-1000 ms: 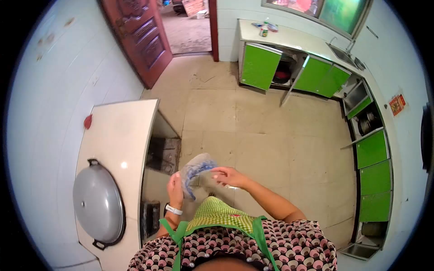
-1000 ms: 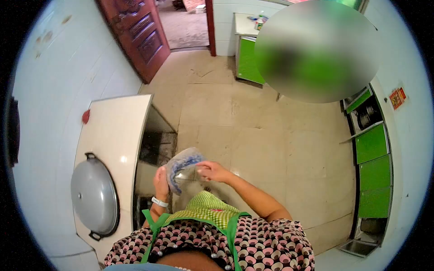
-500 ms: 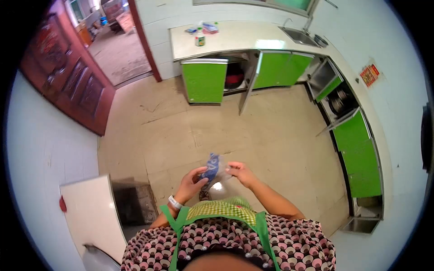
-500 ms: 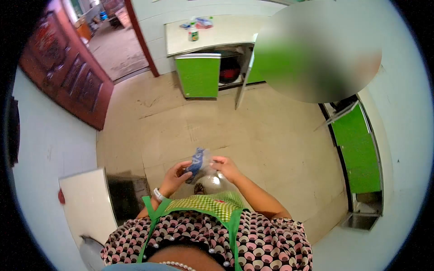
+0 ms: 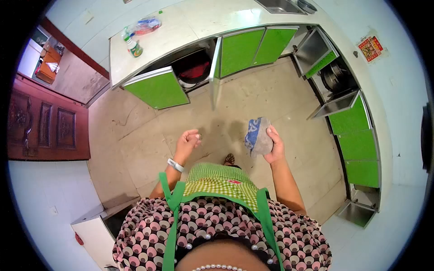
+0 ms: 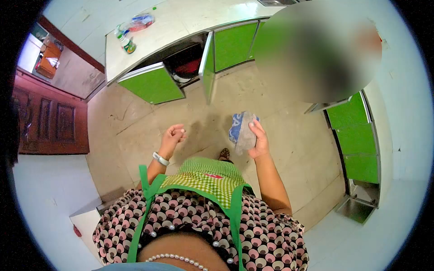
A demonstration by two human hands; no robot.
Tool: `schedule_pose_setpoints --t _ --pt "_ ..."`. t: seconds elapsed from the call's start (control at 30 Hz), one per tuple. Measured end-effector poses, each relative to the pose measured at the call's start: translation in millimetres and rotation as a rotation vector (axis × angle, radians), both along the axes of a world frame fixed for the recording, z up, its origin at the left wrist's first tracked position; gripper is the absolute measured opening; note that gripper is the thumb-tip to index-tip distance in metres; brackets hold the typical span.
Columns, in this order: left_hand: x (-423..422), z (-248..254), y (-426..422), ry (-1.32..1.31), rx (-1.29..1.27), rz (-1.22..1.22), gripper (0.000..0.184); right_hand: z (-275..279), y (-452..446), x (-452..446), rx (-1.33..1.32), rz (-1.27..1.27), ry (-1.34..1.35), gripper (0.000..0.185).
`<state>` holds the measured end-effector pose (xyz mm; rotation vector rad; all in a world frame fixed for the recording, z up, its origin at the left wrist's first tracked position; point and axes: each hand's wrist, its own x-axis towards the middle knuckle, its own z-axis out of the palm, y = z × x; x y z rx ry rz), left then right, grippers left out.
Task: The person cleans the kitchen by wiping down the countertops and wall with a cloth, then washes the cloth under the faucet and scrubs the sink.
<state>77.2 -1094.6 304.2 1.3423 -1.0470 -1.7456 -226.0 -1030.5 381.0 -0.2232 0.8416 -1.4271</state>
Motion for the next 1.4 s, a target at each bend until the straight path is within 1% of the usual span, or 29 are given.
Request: schedule_pose_setpoints --t 0.07,0.13,0.17,0.2,0.23,0.27,0.33,0.4,0.43,0.47,0.53,0.6,0.67,0.7,0.73,0.8,0.9,0.93,0.97,1.0,1.07,1.1,1.17,1.2,1.23,1.27,1.3,1.37,1.4 --pt "-22.5 -11.9 -38.7 -0.032 0.048 0.038 0.030 2.5 -29.6 -21.9 0.010 -0.017 -0.045 0.040" --pt "-45.0 -28.5 -91.3 -0.294 -0.216 -0.029 0.031 2.0 -72.2 -50.5 0.012 -0.026 -0.088 0.039" --pt "-55.5 -32.1 -110.9 -0.292 -0.211 -0.024 0.031 -3.1 -89.9 -61.4 0.010 -0.045 -0.078 0.041" --pt "-66.5 -25.9 -129.8 -0.493 -0.349 -0.020 0.034 -5.4 -108.2 -71.0 0.006 -0.063 -0.066 0.043" --pt "-49.5 -27.2 -128.9 -0.687 -0.497 -0.023 0.036 -10.1 -102.2 -50.2 -0.001 -0.069 -0.056 0.043" --pt "-71.2 -25.2 -153.0 -0.690 -0.483 -0.015 0.036 -8.9 -127.0 -68.9 0.002 -0.054 -0.026 0.044" --pt "-101.5 -23.5 -201.1 -0.979 -0.810 -0.126 0.039 -4.1 -173.8 -93.7 0.013 -0.037 0.016 0.045" --pt "-117.7 -32.7 -227.6 -0.974 -0.795 -0.160 0.036 5.4 -204.4 -112.9 -0.020 0.040 0.014 0.037" --pt "-125.4 -33.9 -238.5 -0.973 -0.787 -0.196 0.033 12.0 -219.3 -119.4 -0.015 0.038 0.034 0.037" --pt "-97.1 -40.8 -226.3 -0.978 -0.713 -0.277 0.024 9.3 -201.2 -90.7 0.029 -0.032 0.072 0.037" --pt "-97.2 -47.5 -245.6 -1.008 -0.600 -0.341 0.020 22.9 -237.0 -117.5 0.081 -0.059 0.121 0.037" --pt "-91.2 -36.4 -248.6 -0.922 -0.533 -0.292 0.015 24.3 -279.0 -141.2 0.077 -0.048 0.131 0.035" --pt "-79.3 -47.1 -246.1 -0.890 -0.432 -0.216 0.011 35.1 -313.9 -153.5 0.065 -0.058 0.160 0.035" --pt "-54.0 -44.3 -223.4 -0.937 -0.394 -0.194 0.010 38.3 -295.6 -142.2 0.051 -0.091 0.183 0.035" --pt "-51.3 -43.5 -238.4 -0.973 -0.336 -0.147 0.008 44.0 -326.3 -150.3 0.059 -0.091 0.189 0.035" --pt "-37.3 -62.0 -260.4 -1.055 -0.352 0.009 0.008 53.3 -380.4 -166.2 0.026 -0.165 0.316 0.036" --pt "-15.7 -61.9 -288.0 -1.168 -0.355 0.072 0.011 62.5 -447.4 -192.4 -0.009 -0.180 0.359 0.038" --pt "1.3 -52.0 -242.7 -1.193 -0.298 0.075 0.017 67.7 -417.3 -195.9 0.005 -0.176 0.338 0.038" --pt "7.0 -52.7 -247.8 -1.203 -0.239 0.085 0.022 68.8 -440.4 -208.1 -0.003 -0.191 0.356 0.037" --pt "11.2 -59.9 -253.3 -1.212 -0.230 0.081 0.022 66.4 -464.9 -221.1 -0.013 -0.208 0.373 0.036" --pt "10.1 -84.6 -263.0 -1.206 -0.218 0.167 0.033 59.5 -509.5 -249.1 -0.028 -0.216 0.378 0.035" --pt "9.3 -91.5 -260.2 -1.205 -0.221 0.166 0.033 55.5 -524.5 -262.8 -0.042 -0.228 0.391 0.033" --pt "7.3 -89.9 -236.8 -0.730 0.324 0.426 0.036 42.3 -535.2 -289.1 0.004 -0.263 0.421 0.033" --pt "-7.1 -87.5 -246.6 -0.735 0.322 0.426 0.036 30.9 -551.0 -304.9 0.028 -0.303 0.450 0.033" --pt "-26.6 -79.3 -250.0 -0.575 0.445 0.522 0.035 15.8 -564.1 -327.1 0.032 -0.304 0.441 0.033" --pt "-50.7 -69.8 -261.3 -0.409 0.563 0.618 0.034 -3.2 -582.7 -358.2 0.042 -0.367 0.707 0.033" --pt "-71.7 -62.8 -271.5 -0.422 0.566 0.623 0.034 -15.7 -598.5 -386.4 0.057 -0.424 0.972 0.034" --pt "-106.5 -51.3 -279.8 -0.375 0.607 0.525 0.035 -26.6 -614.9 -425.3 0.146 -0.572 1.737 0.046" --pt "-115.8 -38.4 -264.3 -0.399 0.642 0.543 0.035 -37.0 -610.8 -433.7 0.161 -0.523 1.729 0.046"
